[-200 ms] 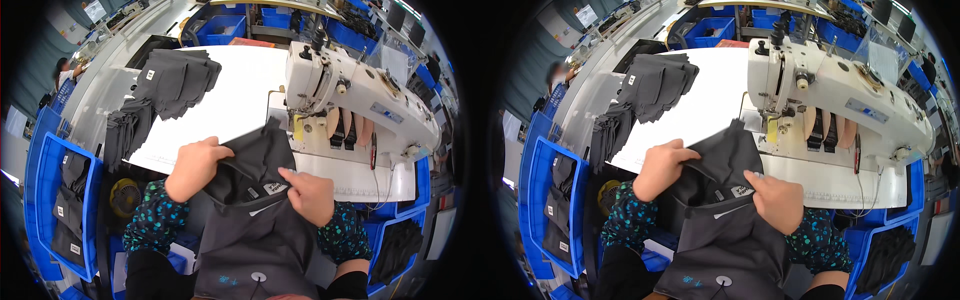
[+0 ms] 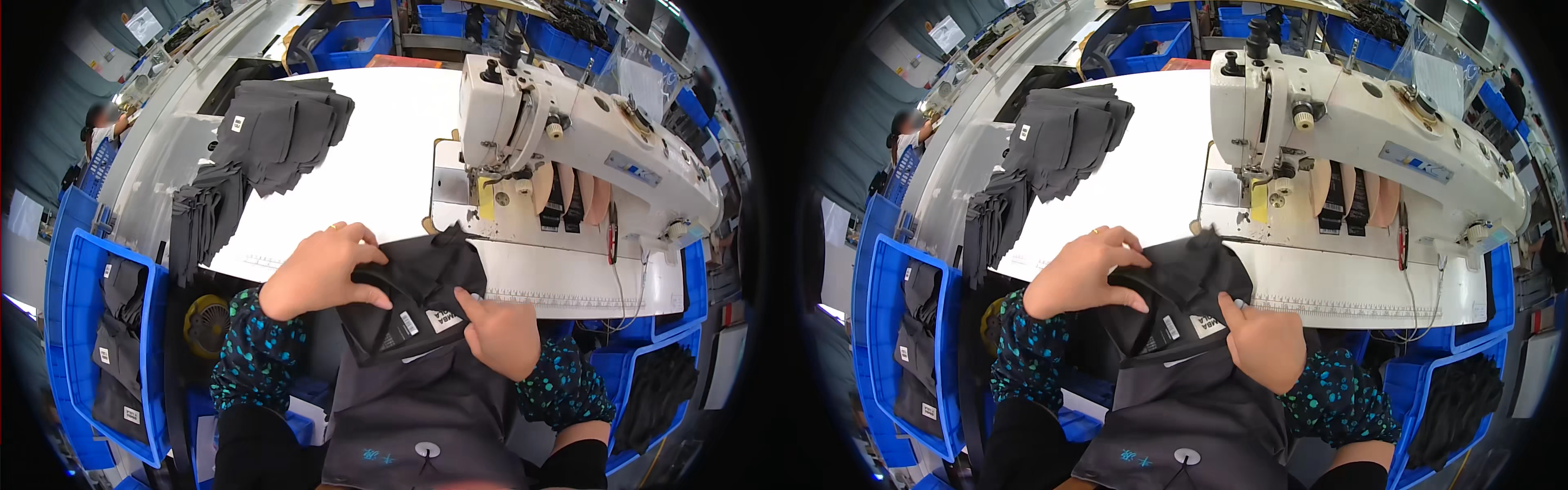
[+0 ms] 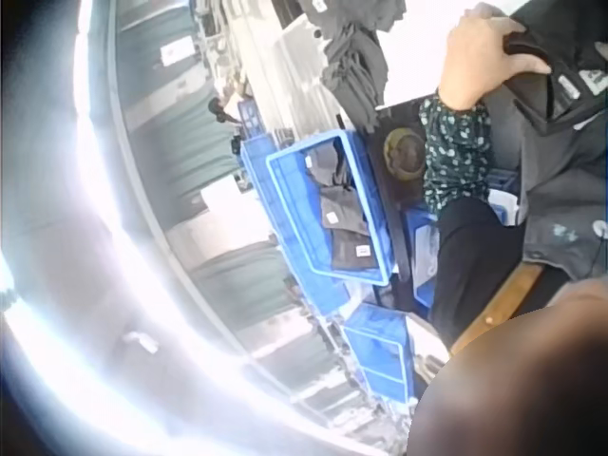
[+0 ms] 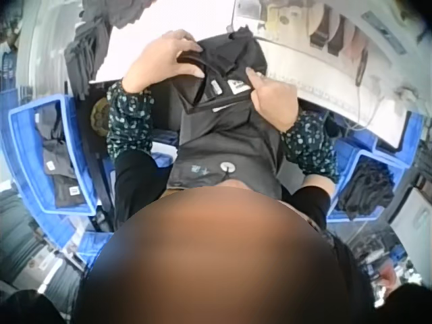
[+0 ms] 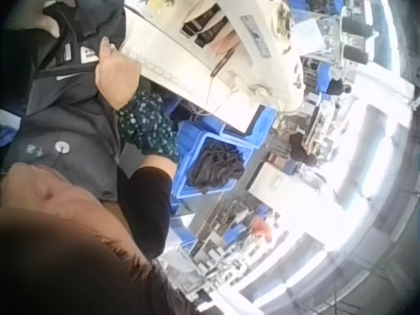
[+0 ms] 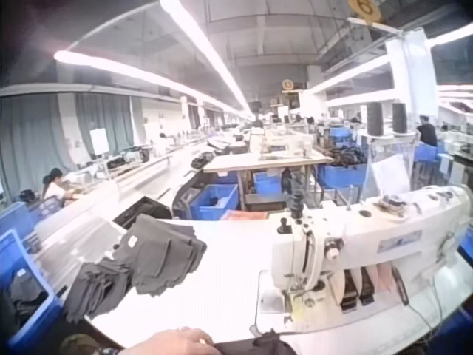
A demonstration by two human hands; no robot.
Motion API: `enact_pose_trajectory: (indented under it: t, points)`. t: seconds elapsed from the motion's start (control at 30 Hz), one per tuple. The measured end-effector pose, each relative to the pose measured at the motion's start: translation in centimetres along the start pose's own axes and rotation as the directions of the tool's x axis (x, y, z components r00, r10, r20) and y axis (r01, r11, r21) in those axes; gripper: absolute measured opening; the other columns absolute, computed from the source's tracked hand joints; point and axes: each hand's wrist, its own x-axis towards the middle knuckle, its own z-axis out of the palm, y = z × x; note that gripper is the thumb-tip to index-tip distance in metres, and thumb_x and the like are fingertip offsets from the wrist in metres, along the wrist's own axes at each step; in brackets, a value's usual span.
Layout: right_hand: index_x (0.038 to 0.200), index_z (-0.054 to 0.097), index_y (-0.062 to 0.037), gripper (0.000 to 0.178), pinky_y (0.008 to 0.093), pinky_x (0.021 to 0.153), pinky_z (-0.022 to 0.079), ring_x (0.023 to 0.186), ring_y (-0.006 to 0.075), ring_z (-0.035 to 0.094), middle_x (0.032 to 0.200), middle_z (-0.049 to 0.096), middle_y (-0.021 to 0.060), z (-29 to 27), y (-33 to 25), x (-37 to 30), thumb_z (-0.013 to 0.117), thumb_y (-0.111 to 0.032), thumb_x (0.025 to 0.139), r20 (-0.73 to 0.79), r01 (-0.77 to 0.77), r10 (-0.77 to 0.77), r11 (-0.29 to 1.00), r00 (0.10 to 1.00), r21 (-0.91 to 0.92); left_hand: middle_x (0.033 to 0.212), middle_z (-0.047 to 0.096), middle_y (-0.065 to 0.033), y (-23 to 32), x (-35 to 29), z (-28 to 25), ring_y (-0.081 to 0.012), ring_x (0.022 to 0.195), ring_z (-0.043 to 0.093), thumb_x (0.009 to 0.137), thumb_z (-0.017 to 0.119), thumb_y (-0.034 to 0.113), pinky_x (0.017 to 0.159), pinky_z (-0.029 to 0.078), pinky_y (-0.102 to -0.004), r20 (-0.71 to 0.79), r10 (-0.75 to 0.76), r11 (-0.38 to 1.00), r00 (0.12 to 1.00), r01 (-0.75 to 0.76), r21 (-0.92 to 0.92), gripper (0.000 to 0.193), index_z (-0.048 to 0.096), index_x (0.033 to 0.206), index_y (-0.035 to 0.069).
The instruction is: The recorder is using an industrial sewing machine to stitch together black leather pocket components for bags or apparel.
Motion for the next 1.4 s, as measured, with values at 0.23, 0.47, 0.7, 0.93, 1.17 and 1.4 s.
enact_pose_trajectory:
  t: [0.23, 0.47, 0.7, 0.93, 1.17, 1.4]
  points:
    - [0.124, 0.067, -0.0070, 0.044, 0.0381, 0.055, 0.049, 0.061, 0.0275, 0.065, 0.074, 0.067, 0.0085, 0.3, -1.0, -0.5, 0.072, -0.014, 0.081, 0.041, 0.056, -0.059, 0.995, 0.997, 0.077, 0.100, 0.073, -0.0126, 0.8, 4.1, 3.1, -0.0296, 0.097, 0.070, 0.079, 0.086, 0.024, 0.086, 0.054, -0.0376, -0.177, -0.087, 0.948, 0.980, 0.027, -0.317, 0.033, 0.071, 0.097, 0.001]
    - [0.108, 0.070, -0.0026, 0.031, 0.0327, 0.066, 0.051, 0.073, 0.0242, 0.065, 0.088, 0.068, 0.0105, -1.8, 1.8, 3.3, 0.080, -0.017, 0.084, -0.367, 0.012, 0.166, 0.899, 0.915, 0.438, 0.086, 0.073, -0.0103, 0.7, 2.8, 3.0, -0.0177, 0.081, 0.068, 0.086, 0.080, 0.010, 0.079, 0.052, -0.0290, -0.087, -0.121, 0.850, 0.989, 0.058, -0.523, 0.016, 0.073, 0.094, -0.002]
    - [0.089, 0.072, 0.0048, 0.013, 0.0250, 0.069, 0.052, 0.072, 0.0120, 0.065, 0.080, 0.072, 0.0079, -3.0, 1.8, 3.8, 0.075, -0.008, 0.090, -0.052, -0.072, 0.177, 0.627, 0.983, 0.775, 0.083, 0.072, -0.0111, 1.0, 1.8, 1.6, -0.0159, 0.077, 0.065, 0.095, 0.072, 0.015, 0.076, 0.052, -0.0293, -0.061, -0.113, 0.773, 0.992, 0.049, -0.632, 0.018, 0.072, 0.099, -0.003]
    - [0.087, 0.073, 0.0030, 0.009, 0.0213, 0.062, 0.049, 0.067, 0.0052, 0.061, 0.077, 0.072, 0.0033, -4.5, 0.4, 3.0, 0.077, -0.005, 0.089, 0.033, -0.170, 0.242, 0.573, 0.970, 0.802, 0.086, 0.071, -0.0043, 1.6, 1.3, 2.0, -0.0090, 0.083, 0.061, 0.100, 0.068, 0.016, 0.081, 0.050, -0.0263, -0.032, -0.137, 0.682, 0.990, 0.071, -0.728, 0.020, 0.070, 0.101, -0.004]
    - [0.093, 0.074, -0.0017, 0.006, 0.0232, 0.063, 0.053, 0.067, 0.0092, 0.066, 0.078, 0.072, 0.0038, -4.8, -1.8, 3.0, 0.075, 0.000, 0.087, -0.106, -0.043, 0.190, 0.643, 0.976, 0.764, 0.084, 0.063, 0.0045, 1.5, 0.0, 2.9, -0.0037, 0.083, 0.052, 0.104, 0.063, 0.016, 0.078, 0.046, -0.0222, 0.001, -0.223, 0.535, 0.975, 0.123, -0.836, 0.019, 0.066, 0.096, -0.001]
    - [0.109, 0.071, -0.0032, 0.031, 0.0328, 0.073, 0.060, 0.093, 0.0237, 0.072, 0.098, 0.071, 0.0070, -3.9, -2.0, 4.3, 0.065, -0.004, 0.079, -0.298, 0.573, -0.512, 0.800, 0.806, 0.176, 0.084, 0.055, 0.0080, -0.1, -1.4, 3.3, -0.0015, 0.081, 0.045, 0.106, 0.059, 0.015, 0.075, 0.042, -0.0202, 0.033, -0.228, 0.454, 0.973, 0.137, -0.880, 0.018, 0.063, 0.096, 0.001]
